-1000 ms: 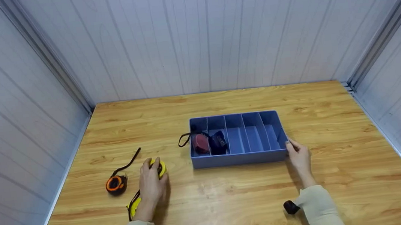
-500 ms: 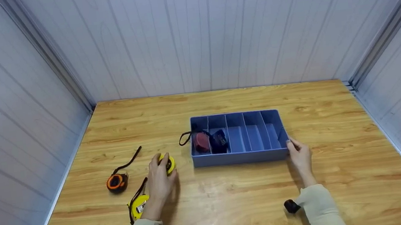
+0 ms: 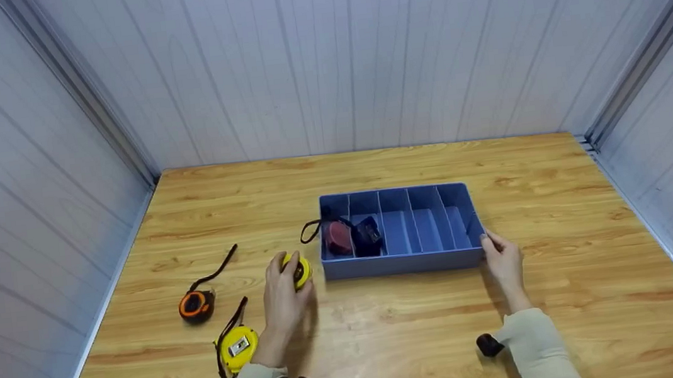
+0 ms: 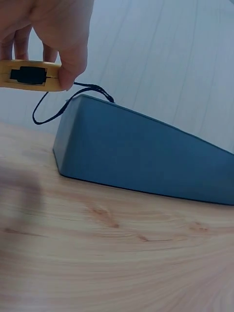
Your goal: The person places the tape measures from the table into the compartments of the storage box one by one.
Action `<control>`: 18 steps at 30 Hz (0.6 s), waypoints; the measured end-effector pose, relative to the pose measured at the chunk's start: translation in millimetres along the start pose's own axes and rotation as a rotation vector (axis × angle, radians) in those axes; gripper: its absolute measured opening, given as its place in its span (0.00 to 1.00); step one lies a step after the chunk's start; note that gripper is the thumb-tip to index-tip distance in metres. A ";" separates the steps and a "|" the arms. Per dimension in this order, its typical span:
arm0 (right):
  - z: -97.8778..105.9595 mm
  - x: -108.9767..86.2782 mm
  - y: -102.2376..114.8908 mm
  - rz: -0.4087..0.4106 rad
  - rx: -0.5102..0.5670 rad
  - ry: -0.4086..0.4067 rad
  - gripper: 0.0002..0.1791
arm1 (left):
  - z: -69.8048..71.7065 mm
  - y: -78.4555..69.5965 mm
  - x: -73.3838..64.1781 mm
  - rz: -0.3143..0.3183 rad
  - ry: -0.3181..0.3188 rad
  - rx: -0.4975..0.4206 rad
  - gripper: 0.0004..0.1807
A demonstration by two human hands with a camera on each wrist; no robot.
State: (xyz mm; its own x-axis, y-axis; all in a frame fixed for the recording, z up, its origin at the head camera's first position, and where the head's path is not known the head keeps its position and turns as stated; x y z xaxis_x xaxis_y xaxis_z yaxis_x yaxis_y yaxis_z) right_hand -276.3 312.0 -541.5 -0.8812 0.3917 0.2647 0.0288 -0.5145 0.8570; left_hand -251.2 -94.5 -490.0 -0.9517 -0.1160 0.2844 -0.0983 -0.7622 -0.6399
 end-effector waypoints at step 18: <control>-0.6 -1.2 -3.7 -0.039 0.035 0.033 0.20 | -18.8 -33.8 -3.1 -0.020 0.027 -0.089 0.29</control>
State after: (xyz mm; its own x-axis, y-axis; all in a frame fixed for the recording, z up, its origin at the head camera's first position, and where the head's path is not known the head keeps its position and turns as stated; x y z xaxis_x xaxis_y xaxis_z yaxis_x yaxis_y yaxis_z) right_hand -275.7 313.0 -545.4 -0.8969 0.3855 0.2167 0.0099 -0.4724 0.8814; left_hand -250.4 -56.3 -482.7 -0.9567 -0.0830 0.2791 -0.1417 -0.7046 -0.6954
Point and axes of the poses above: each hand's wrist, its own x-axis towards the middle knuckle, its own z-axis out of the back of the hand, y = z × x, the point moved 5 cm from there along x, towards the middle knuckle, and after that the axes turned 8 degrees about z, right-handed, at the moved point
